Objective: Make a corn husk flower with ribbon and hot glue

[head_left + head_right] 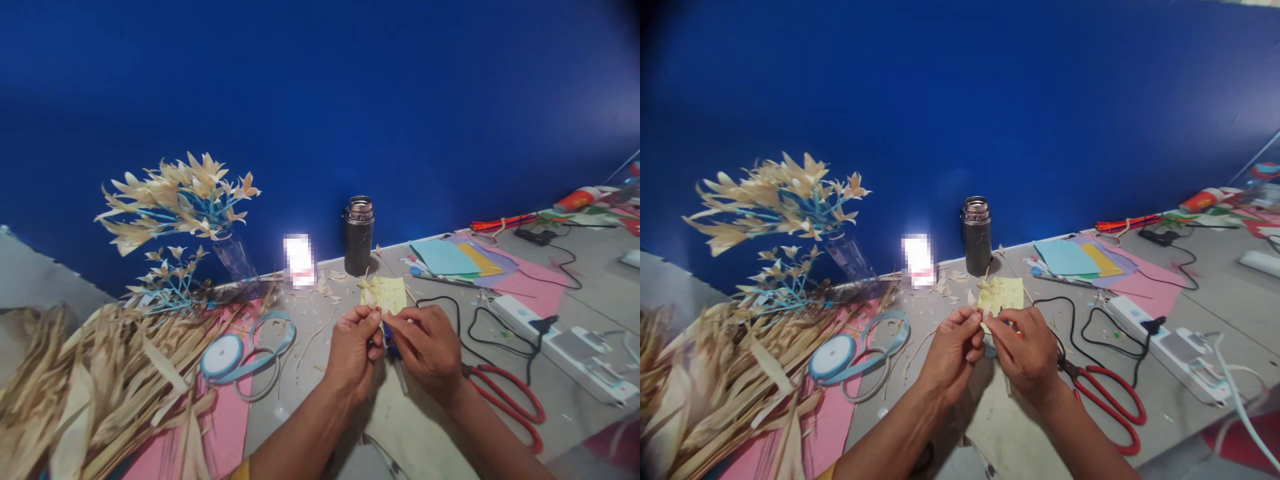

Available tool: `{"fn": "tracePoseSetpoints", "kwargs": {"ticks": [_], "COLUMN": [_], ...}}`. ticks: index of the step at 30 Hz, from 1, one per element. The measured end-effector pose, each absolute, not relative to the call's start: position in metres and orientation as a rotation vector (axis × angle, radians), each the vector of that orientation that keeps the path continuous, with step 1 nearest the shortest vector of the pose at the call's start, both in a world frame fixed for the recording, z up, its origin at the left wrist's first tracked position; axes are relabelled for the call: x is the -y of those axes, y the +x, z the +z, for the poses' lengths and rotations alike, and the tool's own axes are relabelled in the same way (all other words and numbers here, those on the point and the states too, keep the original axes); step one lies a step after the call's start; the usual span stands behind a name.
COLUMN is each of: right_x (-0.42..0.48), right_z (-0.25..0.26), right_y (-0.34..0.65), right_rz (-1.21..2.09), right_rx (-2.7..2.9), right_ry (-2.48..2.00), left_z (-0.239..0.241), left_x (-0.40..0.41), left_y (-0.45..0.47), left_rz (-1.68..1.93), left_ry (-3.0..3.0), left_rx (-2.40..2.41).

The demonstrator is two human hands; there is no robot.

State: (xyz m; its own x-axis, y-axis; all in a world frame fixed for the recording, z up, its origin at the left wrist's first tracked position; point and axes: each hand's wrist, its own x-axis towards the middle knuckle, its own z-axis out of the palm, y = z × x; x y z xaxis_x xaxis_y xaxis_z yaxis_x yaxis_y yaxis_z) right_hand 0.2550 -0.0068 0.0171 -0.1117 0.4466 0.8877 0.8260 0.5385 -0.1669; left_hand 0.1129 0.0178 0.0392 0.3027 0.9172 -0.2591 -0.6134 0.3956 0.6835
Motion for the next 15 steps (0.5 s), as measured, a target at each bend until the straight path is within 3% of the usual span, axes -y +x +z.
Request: {"fn": "tracePoseSetpoints", "kwargs": {"ticks": [10, 15], "right_x": [0.004, 0.0], "right_z": [0.012, 0.009], "right_y": [0.231, 0.23], "right_rz": [0.467, 0.642], "right_rx": [1.063, 0.994], "right_ry": [-1.228, -1.211], "left_z": [0.034, 0.031], "left_x": [-0.013, -0.015], "left_y": [0.121, 0.12], "left_rz": [1.212, 1.21], "left_ry": [0.65, 0.676], "left_rx": [-0.881, -0.912]}}
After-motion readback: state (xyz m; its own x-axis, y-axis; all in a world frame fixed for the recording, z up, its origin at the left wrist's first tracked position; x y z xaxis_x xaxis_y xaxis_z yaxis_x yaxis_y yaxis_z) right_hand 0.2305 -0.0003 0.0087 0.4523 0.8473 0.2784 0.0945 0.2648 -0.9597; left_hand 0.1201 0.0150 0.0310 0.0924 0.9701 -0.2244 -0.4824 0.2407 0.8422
